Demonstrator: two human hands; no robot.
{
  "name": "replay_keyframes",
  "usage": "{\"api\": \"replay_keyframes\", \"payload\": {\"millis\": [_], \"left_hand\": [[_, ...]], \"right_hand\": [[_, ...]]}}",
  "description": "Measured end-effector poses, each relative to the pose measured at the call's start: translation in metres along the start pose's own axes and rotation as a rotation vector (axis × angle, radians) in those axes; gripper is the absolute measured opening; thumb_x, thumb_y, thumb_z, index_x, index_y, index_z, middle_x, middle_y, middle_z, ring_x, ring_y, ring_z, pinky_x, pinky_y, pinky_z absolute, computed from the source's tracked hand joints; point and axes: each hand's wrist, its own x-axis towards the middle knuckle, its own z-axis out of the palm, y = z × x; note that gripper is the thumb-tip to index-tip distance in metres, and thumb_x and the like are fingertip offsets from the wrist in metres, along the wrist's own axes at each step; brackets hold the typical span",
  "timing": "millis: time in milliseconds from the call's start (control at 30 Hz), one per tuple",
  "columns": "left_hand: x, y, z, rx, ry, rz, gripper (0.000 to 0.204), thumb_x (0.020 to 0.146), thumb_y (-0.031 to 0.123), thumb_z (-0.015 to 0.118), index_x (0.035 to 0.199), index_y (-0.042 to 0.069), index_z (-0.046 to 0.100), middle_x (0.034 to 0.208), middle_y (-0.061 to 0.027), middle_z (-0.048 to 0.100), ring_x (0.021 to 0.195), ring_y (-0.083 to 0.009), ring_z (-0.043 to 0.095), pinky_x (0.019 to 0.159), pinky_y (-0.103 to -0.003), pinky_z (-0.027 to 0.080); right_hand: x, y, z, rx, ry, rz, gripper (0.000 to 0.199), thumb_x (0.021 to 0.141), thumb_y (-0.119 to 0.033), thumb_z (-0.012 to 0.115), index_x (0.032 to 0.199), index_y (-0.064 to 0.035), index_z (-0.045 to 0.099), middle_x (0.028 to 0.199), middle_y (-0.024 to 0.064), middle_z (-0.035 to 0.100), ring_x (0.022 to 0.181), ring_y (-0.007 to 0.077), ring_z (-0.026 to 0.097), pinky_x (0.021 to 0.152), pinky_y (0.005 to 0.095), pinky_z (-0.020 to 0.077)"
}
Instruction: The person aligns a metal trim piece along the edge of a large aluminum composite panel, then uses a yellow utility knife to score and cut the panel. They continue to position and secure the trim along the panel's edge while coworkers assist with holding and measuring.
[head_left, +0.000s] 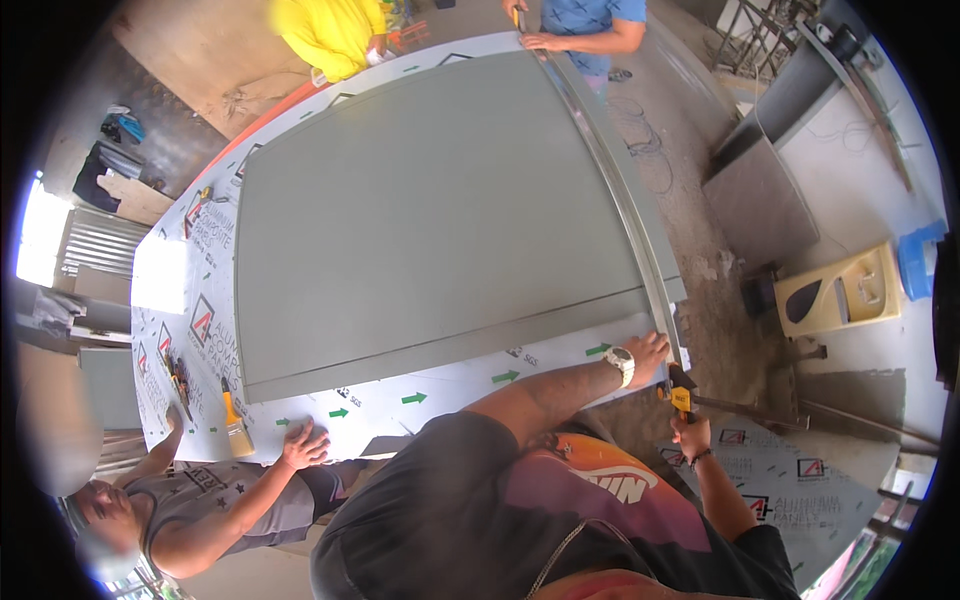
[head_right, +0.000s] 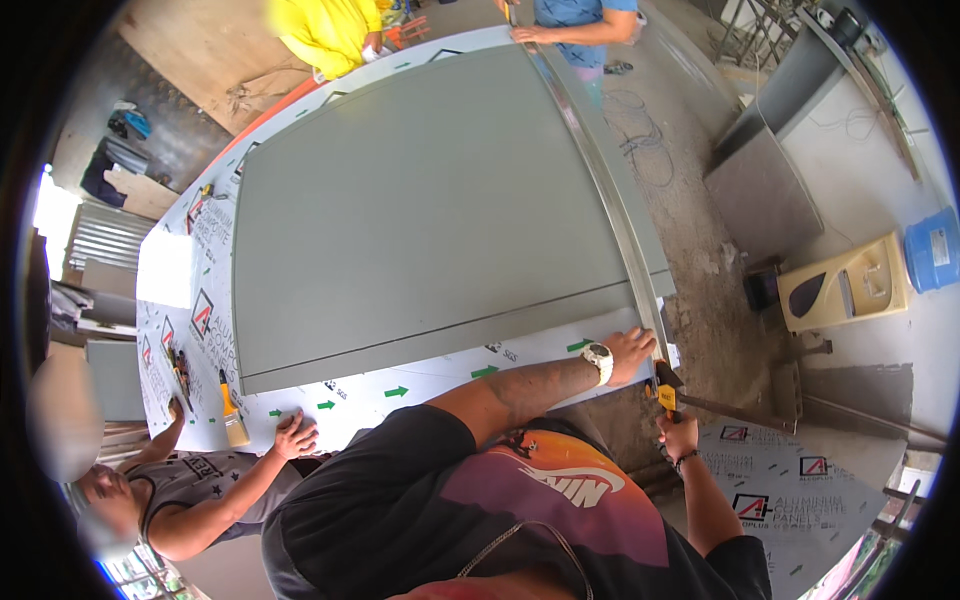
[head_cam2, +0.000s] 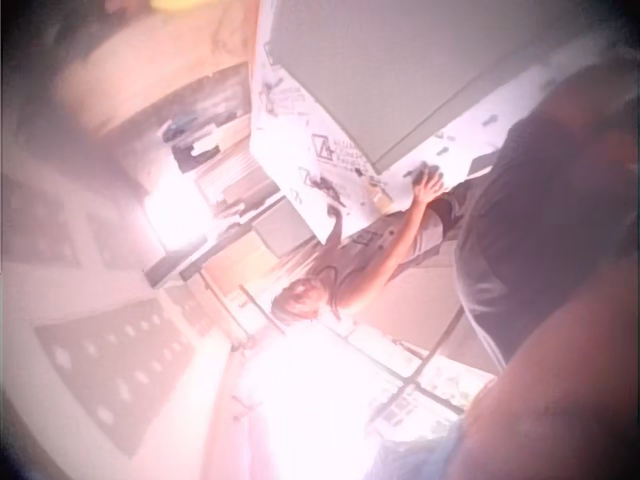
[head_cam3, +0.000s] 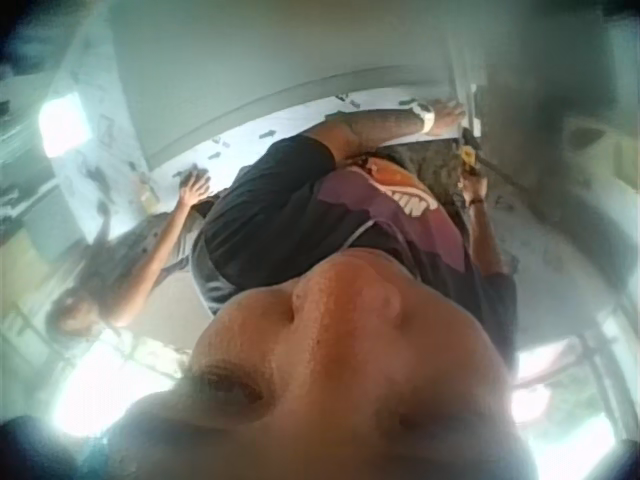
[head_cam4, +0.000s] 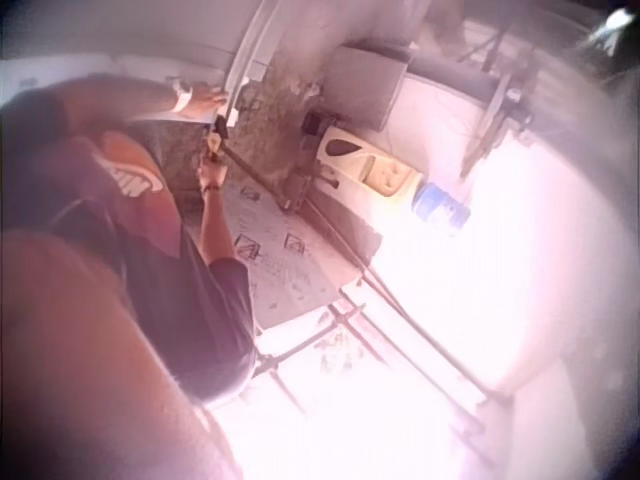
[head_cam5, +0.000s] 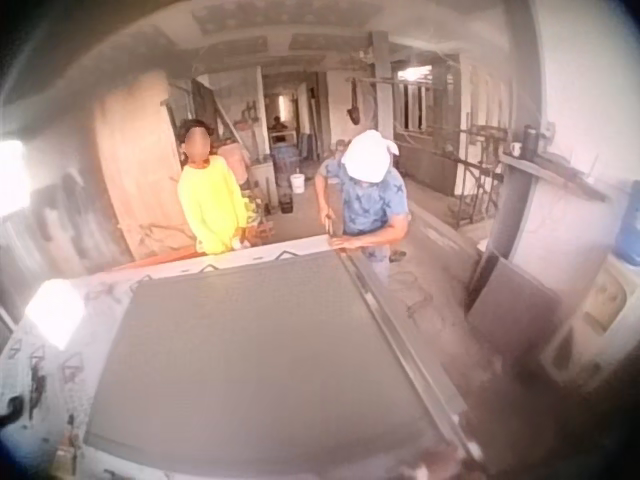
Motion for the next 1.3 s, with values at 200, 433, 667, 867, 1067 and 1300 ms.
{"api": "replay_keyframes", "payload": {"millis": [200, 433, 667, 867, 1067, 1300], "left_hand": [[-0.001, 0.004, 0.009, 0.009, 0.062, -0.020, 0.074, 0.070, 0.015, 0.078, 0.139, 0.001, 0.054, 0.147, -0.0131, 0.050, 0.126, -0.0300, 0.052, 0.087, -0.041, 0.058], [0.005, 0.000, 0.003, -0.049, -0.063, -0.009, 0.075, 0.070, 0.013, 0.080, 0.140, 0.003, 0.055, 0.150, -0.0150, 0.049, 0.130, -0.0338, 0.053, 0.093, -0.046, 0.057], [-0.049, -0.033, -0.040, -0.482, 0.434, 0.021, 0.061, 0.086, 0.001, 0.059, 0.146, 0.006, 0.052, 0.120, -0.0212, 0.068, 0.105, -0.0357, 0.066, 0.088, -0.049, 0.054], [-0.215, -0.088, -0.078, -0.604, 0.563, -0.344, 0.043, 0.084, -0.003, 0.056, 0.125, 0.008, 0.062, 0.062, -0.0041, 0.055, 0.053, -0.0209, 0.054, 0.054, -0.038, 0.044], [-0.347, -0.091, -0.091, -0.553, 0.684, -0.890, 0.032, 0.093, 0.008, 0.060, 0.123, 0.006, 0.069, 0.092, -0.0164, 0.073, 0.074, -0.0302, 0.069, 0.070, -0.040, 0.055], [-0.351, -0.107, -0.105, -0.475, 1.069, -0.924, 0.025, 0.092, 0.008, 0.062, 0.116, 0.006, 0.071, 0.094, -0.0154, 0.074, 0.080, -0.0275, 0.071, 0.073, -0.038, 0.056]], "right_hand": [[-0.002, 0.001, 0.000, -0.039, 0.023, 0.013, 0.014, 0.088, -0.009, 0.071, 0.079, -0.0049, 0.063, 0.064, 0.0004, 0.058, 0.051, 0.0102, 0.054, 0.045, 0.0294, 0.0424], [0.003, 0.001, -0.007, -0.034, 0.005, -0.039, 0.013, 0.085, -0.010, 0.076, 0.090, 0.0004, 0.070, 0.073, 0.0035, 0.065, 0.070, 0.0183, 0.066, 0.065, 0.0331, 0.0538], [-0.073, -0.009, -0.007, -0.694, 0.784, -0.723, 0.040, 0.079, -0.014, 0.077, 0.115, -0.0001, 0.067, 0.100, 0.0149, 0.071, 0.098, 0.0306, 0.070, 0.088, 0.0453, 0.0539], [-0.082, -0.049, 0.060, -0.299, 0.069, -0.562, 0.027, 0.084, -0.007, 0.072, 0.109, -0.0009, 0.068, 0.091, 0.0166, 0.071, 0.082, 0.0309, 0.072, 0.074, 0.0413, 0.0575], [-0.035, -0.128, 0.153, -0.399, -0.372, -0.634, 0.034, 0.090, -0.024, 0.076, 0.118, -0.0060, 0.068, 0.095, 0.0100, 0.074, 0.084, 0.0220, 0.072, 0.078, 0.0362, 0.0578], [-0.009, -0.183, 0.217, -0.549, -0.666, -0.861, 0.041, 0.090, -0.029, 0.078, 0.123, -0.0069, 0.066, 0.092, 0.0081, 0.073, 0.085, 0.0212, 0.069, 0.082, 0.0338, 0.0558]]}}
